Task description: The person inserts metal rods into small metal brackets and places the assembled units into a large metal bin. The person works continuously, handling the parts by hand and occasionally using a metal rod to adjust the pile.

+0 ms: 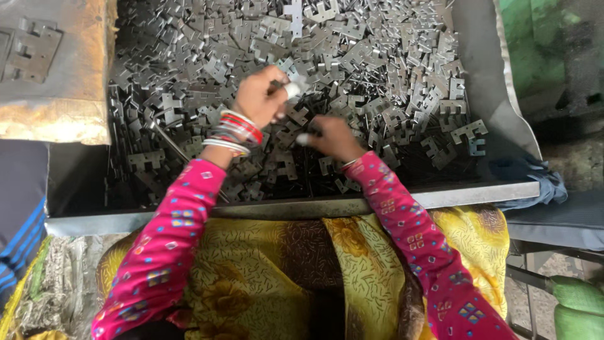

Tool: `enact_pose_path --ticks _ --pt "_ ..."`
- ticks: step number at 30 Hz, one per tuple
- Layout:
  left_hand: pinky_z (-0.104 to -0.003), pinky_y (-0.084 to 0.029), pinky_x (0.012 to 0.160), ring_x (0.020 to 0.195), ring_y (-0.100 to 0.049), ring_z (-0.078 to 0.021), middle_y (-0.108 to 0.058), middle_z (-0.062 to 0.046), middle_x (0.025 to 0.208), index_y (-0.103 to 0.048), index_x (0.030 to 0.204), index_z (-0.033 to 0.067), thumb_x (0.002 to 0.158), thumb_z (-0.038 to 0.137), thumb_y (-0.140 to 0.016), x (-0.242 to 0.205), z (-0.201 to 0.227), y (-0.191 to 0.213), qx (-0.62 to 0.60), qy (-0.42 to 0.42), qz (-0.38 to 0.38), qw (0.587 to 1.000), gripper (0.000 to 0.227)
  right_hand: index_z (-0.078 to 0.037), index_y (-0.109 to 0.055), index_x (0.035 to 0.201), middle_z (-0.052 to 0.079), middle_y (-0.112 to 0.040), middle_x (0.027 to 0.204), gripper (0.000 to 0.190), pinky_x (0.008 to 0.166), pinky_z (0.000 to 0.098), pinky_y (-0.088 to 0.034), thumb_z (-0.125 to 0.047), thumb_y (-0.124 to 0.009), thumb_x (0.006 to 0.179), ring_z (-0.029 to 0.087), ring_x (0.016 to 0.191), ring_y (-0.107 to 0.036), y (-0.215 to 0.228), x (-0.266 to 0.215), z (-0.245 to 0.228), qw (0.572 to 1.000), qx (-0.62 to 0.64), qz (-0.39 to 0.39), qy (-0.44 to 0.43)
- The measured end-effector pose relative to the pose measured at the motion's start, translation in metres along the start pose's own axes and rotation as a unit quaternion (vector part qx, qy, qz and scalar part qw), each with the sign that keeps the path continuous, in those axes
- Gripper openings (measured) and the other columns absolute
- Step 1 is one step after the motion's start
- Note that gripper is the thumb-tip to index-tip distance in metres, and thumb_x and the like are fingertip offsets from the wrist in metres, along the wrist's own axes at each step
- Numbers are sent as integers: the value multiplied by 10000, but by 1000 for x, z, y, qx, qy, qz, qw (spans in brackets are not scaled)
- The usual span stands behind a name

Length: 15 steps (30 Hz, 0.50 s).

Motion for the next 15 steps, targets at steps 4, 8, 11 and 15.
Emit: enact_pose_path --ticks 4,8,11,15 --pt "-293 -604 532 701 -741 -184 -756 -115 853 -604 1239 65 1050 211 -548 3 -3 2 -285 28 -47 957 245 1 -684 1035 210 -701 914 423 734 491 -540 -335 -824 820 390 834 -678 -12 1 -22 993 -28 46 107" --pt "-337 -677 711 943 -784 -210 -754 -130 1095 -588 1255 21 1037 86 -630 2 -10 14 -296 -24 -31 954 230 12 -677 1002 200 -696 883 377 787 475 -574 -322 -808 885 351 834 -681 2 3 -21 993 107 11 57" --pt "-368 -661 731 1002 -784 -242 -758 -150 1152 -633 1254 15 1020 59 -654 4 -10 21 -273 -58 -26 960 239 -23 -683 1011 143 -718 925 290 737 518 -599 -280 -747 894 297 876 -715 34 -7 -10 929 367 30 -48" --pt "-377 -678 615 801 -786 -259 -759 -163 998 -650 1164 30 992 97 -635 4 -27 21 -302 47 20 952 186 -62 -706 1049 135 -744 942 219 843 579 -619 -244 -647 942 320 897 -731 77 -27 15 761 607 170 -152"
Point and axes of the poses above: each hand's wrist, its own x-axis towards the middle knuckle, its own y-axis out of the back of the hand, z = x × y, the point moved 8 cm from there along x, towards the middle knuckle
